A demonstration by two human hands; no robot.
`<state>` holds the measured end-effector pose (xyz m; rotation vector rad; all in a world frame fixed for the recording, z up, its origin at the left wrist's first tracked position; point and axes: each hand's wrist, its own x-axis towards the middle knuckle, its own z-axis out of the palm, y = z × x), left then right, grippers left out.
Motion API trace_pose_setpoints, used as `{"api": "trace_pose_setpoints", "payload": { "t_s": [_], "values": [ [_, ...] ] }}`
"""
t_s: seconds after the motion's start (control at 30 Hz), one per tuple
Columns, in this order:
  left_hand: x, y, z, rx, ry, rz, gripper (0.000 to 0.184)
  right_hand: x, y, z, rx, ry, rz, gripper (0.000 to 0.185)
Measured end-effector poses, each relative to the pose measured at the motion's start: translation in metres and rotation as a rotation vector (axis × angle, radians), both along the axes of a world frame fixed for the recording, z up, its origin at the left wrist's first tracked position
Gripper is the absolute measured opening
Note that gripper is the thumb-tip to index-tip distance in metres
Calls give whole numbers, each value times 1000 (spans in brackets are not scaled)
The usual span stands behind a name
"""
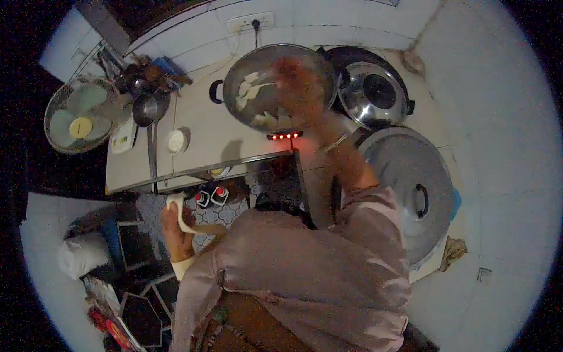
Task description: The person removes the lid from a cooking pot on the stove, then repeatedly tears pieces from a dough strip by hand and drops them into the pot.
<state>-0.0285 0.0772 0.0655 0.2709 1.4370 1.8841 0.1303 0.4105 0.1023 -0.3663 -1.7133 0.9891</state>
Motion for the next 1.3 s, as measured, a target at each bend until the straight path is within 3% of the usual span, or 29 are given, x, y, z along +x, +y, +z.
{"api": "trace_pose_setpoints", "payload": {
  "t_s": [0.03, 0.1, 0.13, 0.17, 0.2, 0.3, 0.37, 0.47, 0.6, 0.67, 0.73, 0.8, 0.87, 0.93, 1.0, 1.07, 1.1, 1.17, 1.3],
  "values": [
    [-4, 1, 1, 15, -19, 27, 19, 23, 47, 0, 37, 161, 29, 17],
    [-6, 4, 5, 31, -50, 48, 16, 77, 111, 3, -51, -254, -533, 26],
    [-5, 4, 4, 32, -51, 68, 16, 117, 189, -44, 77, -343, -622, 29],
    [-5, 3, 2, 36, -64, 112, 16, 143, 196, -44, 66, -629, -762, 32],
    [-4, 2, 0, 41, -74, 159, 16, 165, 204, -53, 112, -755, -833, 32],
    [2, 7, 16, -107, -44, 317, 20, 240, 291, -155, 117, -952, -832, 43],
    [-1, 3, 12, -74, -53, 371, 23, 234, 275, -152, 23, -1343, -1012, 42],
    [7, 8, 30, -85, -94, 482, 22, 239, 286, -182, 36, -1258, -946, 43],
    [12, 10, 32, 6, -79, 650, 16, 229, 285, -178, 8, -1213, -861, 42],
    [12, 0, 30, 45, -80, 620, 15, 230, 284, -180, 135, -1166, -835, 38],
    [10, -11, 25, 96, -68, 470, 16, 232, 283, -169, 43, -1112, -894, 36],
    [15, -10, 29, 65, -74, 519, 20, 229, 280, -148, -50, -1051, -951, 35],
    [13, -19, 28, 26, -82, 564, 25, 229, 271, -113, 219, -978, -1097, 30],
    [5, -31, 14, 173, -101, 421, 24, 208, 250, -56, 212, -866, -1054, 30],
    [8, -29, 16, 116, -113, 504, 20, 194, 233, -18, 205, -760, -1014, 31],
    [13, -26, 20, 59, -122, 590, 18, 179, 228, 6, 577, -576, -1054, 34],
    [16, -28, 21, 64, -82, 565, 17, 169, 216, 22, 581, -572, -1055, 34],
    [19, -32, 24, 77, -39, 546, 17, 138, 188, 49, 460, -470, -786, 38],
    [22, -43, 28, 15, 111, 582, 21, 69, 156, 44, 492, -645, -516, 39]
  ]
}}
